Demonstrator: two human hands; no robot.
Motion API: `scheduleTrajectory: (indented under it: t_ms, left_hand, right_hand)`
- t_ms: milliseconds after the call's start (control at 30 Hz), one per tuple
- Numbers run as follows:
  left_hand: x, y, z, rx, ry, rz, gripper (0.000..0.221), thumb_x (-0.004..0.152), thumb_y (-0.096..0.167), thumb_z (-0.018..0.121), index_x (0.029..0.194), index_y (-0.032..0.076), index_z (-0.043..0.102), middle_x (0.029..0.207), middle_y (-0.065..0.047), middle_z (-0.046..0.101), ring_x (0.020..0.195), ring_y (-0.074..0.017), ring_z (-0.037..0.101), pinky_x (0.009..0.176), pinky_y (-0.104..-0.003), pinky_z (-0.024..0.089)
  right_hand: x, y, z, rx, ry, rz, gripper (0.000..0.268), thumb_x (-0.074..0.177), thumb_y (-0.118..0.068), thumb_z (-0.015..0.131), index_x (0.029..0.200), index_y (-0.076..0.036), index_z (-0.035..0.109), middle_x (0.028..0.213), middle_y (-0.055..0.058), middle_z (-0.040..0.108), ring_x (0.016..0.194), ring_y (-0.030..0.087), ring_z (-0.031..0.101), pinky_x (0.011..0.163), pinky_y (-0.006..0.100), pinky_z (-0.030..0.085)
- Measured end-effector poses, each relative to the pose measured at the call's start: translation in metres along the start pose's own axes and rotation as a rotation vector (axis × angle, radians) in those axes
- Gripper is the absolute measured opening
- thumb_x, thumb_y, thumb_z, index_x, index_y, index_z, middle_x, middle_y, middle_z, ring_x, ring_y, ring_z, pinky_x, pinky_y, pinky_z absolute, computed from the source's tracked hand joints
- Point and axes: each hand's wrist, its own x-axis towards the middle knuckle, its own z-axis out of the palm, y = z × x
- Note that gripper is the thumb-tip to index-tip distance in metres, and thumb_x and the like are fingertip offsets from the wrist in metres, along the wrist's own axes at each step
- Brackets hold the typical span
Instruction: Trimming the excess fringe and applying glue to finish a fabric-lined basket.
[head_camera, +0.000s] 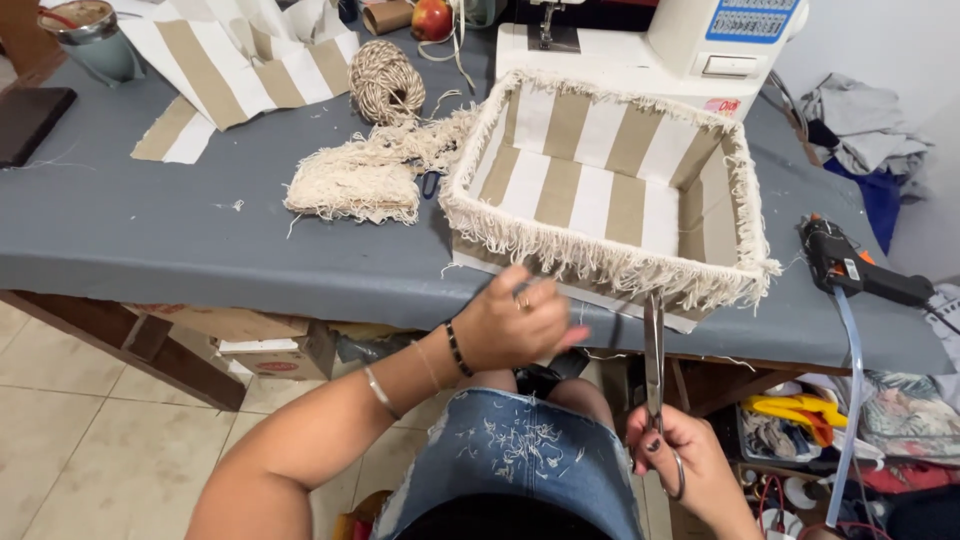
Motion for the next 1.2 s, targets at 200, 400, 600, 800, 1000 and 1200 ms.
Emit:
scheduleTrajectory:
  t_ms: [200, 400, 600, 800, 1000, 1200]
  left_hand:
    - [0.011, -0.019, -0.023, 0.037, 0.024, -0.040, 0.020, 0.101, 0.035, 0.066, 0.112, 0.018, 0.067, 0.121, -0.001, 0.061, 0.115, -0.0206, 0.054, 0.102, -0.041, 0.045]
    - [-0.012, -0.003, -0.026, -0.157, -0.060, 0.046, 0.027, 0.102, 0.025, 0.069, 0.121, 0.006, 0.064, 0.108, -0.005, 0.067, 0.090, -0.0189, 0.063, 0.087, -0.043, 0.060]
    - [-0.022, -0.036, -0.037, 0.118, -0.064, -0.017, 0.031, 0.104, 0.026, 0.064, 0.133, 0.015, 0.068, 0.133, -0.005, 0.062, 0.121, -0.0237, 0.060, 0.107, -0.049, 0.049]
    - [-0.047, -0.038, -0.057, -0.095, -0.065, -0.040, 0.041, 0.101, 0.031, 0.068, 0.068, 0.012, 0.053, 0.068, -0.002, 0.050, 0.058, -0.0164, 0.040, 0.078, -0.039, 0.050]
    - [-0.009, -0.007, -0.045, -0.511, -0.092, -0.677, 0.019, 0.096, 0.027, 0.070, 0.096, 0.008, 0.073, 0.082, -0.001, 0.075, 0.056, -0.0092, 0.057, 0.046, -0.025, 0.040]
    - [0.021, 0.018, -0.010, -1.205, -0.170, -1.360, 0.026, 0.095, 0.026, 0.068, 0.108, 0.005, 0.076, 0.067, 0.000, 0.071, 0.045, -0.0087, 0.065, 0.043, -0.019, 0.050]
  right_hand:
    - [-0.003, 0.006, 0.001, -0.016, 0.004, 0.074, 0.049, 0.089, -0.054, 0.058, 0.080, -0.008, 0.073, 0.057, 0.003, 0.070, 0.048, 0.011, 0.067, 0.052, 0.026, 0.052]
    - [-0.007, 0.013, 0.004, 0.004, -0.026, 0.102, 0.041, 0.089, -0.045, 0.063, 0.080, -0.006, 0.074, 0.058, 0.005, 0.071, 0.049, 0.014, 0.068, 0.054, 0.027, 0.053]
    - [-0.006, 0.013, 0.009, 0.051, -0.054, 0.101, 0.050, 0.086, -0.052, 0.064, 0.081, -0.004, 0.077, 0.054, 0.009, 0.071, 0.049, 0.016, 0.066, 0.053, 0.030, 0.051]
    - [-0.001, 0.026, 0.009, 0.019, -0.075, 0.107, 0.052, 0.082, -0.054, 0.067, 0.078, -0.004, 0.077, 0.052, 0.009, 0.072, 0.047, 0.016, 0.067, 0.051, 0.029, 0.052]
    - [0.020, -0.021, -0.034, -0.481, -0.381, 0.035, 0.047, 0.078, -0.071, 0.061, 0.083, -0.026, 0.071, 0.074, -0.009, 0.077, 0.068, 0.008, 0.069, 0.065, 0.027, 0.057]
    - [0.043, -0.060, -0.105, -1.050, -0.494, 0.456, 0.060, 0.077, -0.076, 0.062, 0.125, -0.041, 0.069, 0.126, -0.017, 0.078, 0.113, 0.003, 0.081, 0.110, 0.024, 0.061]
